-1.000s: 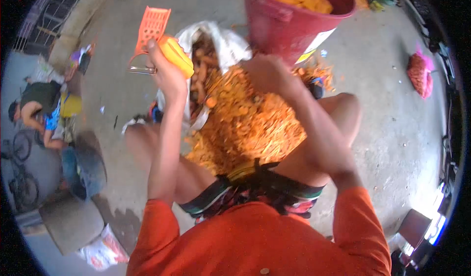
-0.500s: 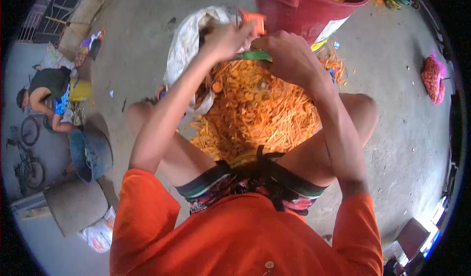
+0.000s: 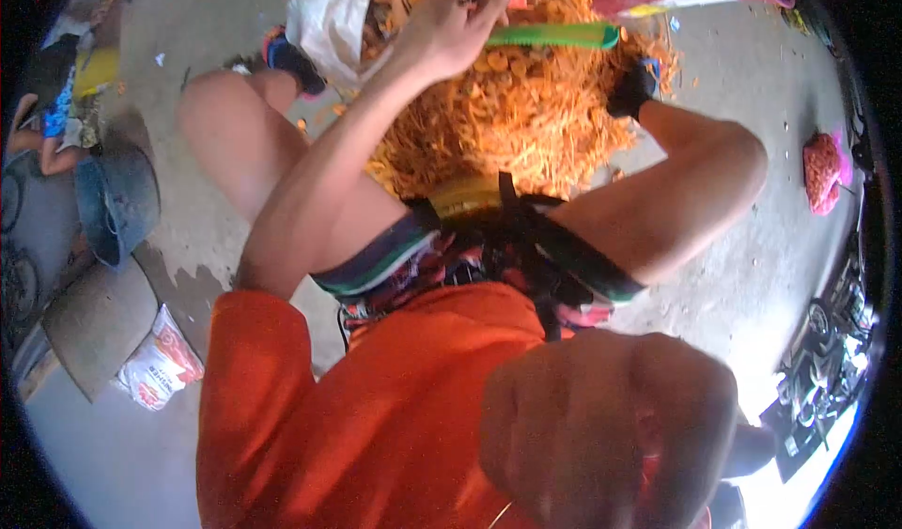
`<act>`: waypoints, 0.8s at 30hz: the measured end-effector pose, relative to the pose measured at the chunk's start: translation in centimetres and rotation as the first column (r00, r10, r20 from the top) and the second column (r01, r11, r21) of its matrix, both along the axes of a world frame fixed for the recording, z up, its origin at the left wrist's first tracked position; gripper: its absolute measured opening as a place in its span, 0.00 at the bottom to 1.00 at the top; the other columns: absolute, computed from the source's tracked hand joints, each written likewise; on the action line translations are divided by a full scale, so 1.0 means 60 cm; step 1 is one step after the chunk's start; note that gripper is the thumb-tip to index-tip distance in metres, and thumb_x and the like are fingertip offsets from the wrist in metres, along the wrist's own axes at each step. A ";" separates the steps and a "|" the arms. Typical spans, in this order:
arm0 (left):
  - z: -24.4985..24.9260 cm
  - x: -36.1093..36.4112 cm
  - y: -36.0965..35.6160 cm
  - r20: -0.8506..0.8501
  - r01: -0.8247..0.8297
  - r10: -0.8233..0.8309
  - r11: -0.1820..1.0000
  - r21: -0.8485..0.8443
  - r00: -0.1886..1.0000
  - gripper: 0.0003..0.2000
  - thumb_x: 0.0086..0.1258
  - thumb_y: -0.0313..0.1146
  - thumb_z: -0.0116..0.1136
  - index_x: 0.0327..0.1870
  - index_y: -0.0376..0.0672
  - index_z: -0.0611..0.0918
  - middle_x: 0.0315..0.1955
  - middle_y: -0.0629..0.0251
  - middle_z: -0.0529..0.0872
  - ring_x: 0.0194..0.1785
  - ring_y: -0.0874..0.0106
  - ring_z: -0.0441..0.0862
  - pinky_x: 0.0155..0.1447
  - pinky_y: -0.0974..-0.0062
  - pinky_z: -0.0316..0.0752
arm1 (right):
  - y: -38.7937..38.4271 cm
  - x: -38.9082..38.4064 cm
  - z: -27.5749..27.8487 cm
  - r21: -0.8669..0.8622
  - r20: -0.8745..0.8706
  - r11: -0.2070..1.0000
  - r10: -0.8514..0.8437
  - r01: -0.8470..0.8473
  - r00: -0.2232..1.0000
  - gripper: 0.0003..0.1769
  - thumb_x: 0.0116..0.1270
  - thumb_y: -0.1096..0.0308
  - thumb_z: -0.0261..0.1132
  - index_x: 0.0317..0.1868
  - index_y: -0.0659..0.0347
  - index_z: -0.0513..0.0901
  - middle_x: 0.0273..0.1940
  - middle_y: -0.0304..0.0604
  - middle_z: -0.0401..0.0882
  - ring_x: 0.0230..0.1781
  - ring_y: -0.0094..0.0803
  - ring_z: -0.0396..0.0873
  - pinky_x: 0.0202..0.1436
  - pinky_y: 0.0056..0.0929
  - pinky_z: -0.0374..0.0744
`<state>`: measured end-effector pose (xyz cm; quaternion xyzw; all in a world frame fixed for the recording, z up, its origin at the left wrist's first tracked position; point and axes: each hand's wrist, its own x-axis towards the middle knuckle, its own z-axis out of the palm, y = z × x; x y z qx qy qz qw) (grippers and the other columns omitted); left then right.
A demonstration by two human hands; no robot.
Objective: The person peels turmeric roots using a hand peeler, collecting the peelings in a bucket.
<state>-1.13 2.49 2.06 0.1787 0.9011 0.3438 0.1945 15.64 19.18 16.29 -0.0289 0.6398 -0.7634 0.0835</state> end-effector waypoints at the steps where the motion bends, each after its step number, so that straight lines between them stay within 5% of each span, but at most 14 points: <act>1: -0.012 -0.002 0.000 -0.188 0.077 -0.053 0.989 0.125 0.981 0.25 0.84 0.56 0.42 0.41 0.50 0.90 0.14 0.67 0.80 0.17 0.70 0.79 0.26 0.66 0.75 | -0.002 0.009 -0.002 0.010 0.022 1.000 -0.007 0.006 1.000 0.15 0.62 0.67 0.75 0.49 0.58 0.85 0.44 0.52 0.85 0.47 0.46 0.84 0.50 0.38 0.81; 2: -0.017 -0.005 -0.001 -0.189 0.070 -0.045 0.989 0.129 0.981 0.25 0.84 0.56 0.42 0.41 0.50 0.90 0.14 0.67 0.80 0.17 0.70 0.79 0.26 0.66 0.75 | -0.004 0.008 -0.004 0.017 0.024 1.000 -0.009 0.009 1.000 0.16 0.62 0.66 0.75 0.50 0.58 0.85 0.44 0.52 0.85 0.47 0.46 0.84 0.50 0.37 0.81; 4: -0.021 0.000 0.006 -0.171 0.134 -0.108 0.980 0.148 0.979 0.29 0.84 0.59 0.39 0.36 0.44 0.83 0.15 0.69 0.65 0.20 0.75 0.66 0.31 0.67 0.64 | -0.009 0.012 -0.003 0.029 0.035 0.999 -0.023 0.022 0.999 0.17 0.62 0.66 0.75 0.51 0.58 0.85 0.45 0.52 0.85 0.47 0.46 0.84 0.50 0.37 0.81; 5: -0.041 0.002 0.015 -0.210 0.117 -0.035 0.913 0.390 0.977 0.27 0.84 0.57 0.42 0.35 0.42 0.81 0.18 0.67 0.66 0.25 0.75 0.66 0.35 0.70 0.65 | -0.008 0.009 -0.003 0.037 0.028 0.999 -0.028 0.027 0.999 0.17 0.62 0.66 0.75 0.51 0.58 0.84 0.45 0.52 0.85 0.47 0.46 0.84 0.50 0.37 0.81; 8: -0.054 -0.012 0.018 -0.303 0.173 -0.043 0.892 0.417 0.952 0.26 0.85 0.55 0.44 0.34 0.41 0.81 0.21 0.67 0.68 0.28 0.76 0.66 0.38 0.71 0.66 | 0.001 0.009 -0.002 0.065 0.010 0.996 -0.061 0.061 0.998 0.18 0.63 0.65 0.75 0.52 0.58 0.84 0.45 0.51 0.84 0.46 0.45 0.84 0.49 0.37 0.81; 10: -0.070 -0.006 0.021 -0.206 0.072 0.008 0.922 0.380 0.979 0.26 0.85 0.54 0.44 0.33 0.41 0.80 0.20 0.67 0.65 0.28 0.76 0.65 0.39 0.70 0.65 | 0.002 0.013 -0.004 0.062 0.009 0.995 -0.082 0.082 0.997 0.19 0.63 0.65 0.74 0.53 0.58 0.83 0.46 0.51 0.84 0.46 0.45 0.84 0.48 0.36 0.81; 12: -0.078 -0.011 0.021 -0.275 0.088 0.017 0.927 0.363 0.961 0.27 0.83 0.57 0.41 0.38 0.49 0.90 0.17 0.64 0.83 0.26 0.63 0.84 0.37 0.62 0.78 | 0.001 0.018 -0.009 0.052 0.009 0.993 -0.103 0.102 0.995 0.20 0.63 0.64 0.74 0.54 0.58 0.83 0.46 0.51 0.84 0.46 0.45 0.84 0.48 0.36 0.81; 24: -0.023 0.022 0.024 -0.089 0.042 -0.037 0.998 0.055 0.995 0.27 0.83 0.57 0.41 0.40 0.49 0.90 0.18 0.62 0.83 0.23 0.67 0.82 0.30 0.63 0.77 | 0.001 0.046 -0.041 0.027 0.031 0.971 -0.238 0.237 0.971 0.25 0.64 0.61 0.74 0.59 0.58 0.79 0.49 0.49 0.84 0.44 0.43 0.84 0.46 0.35 0.81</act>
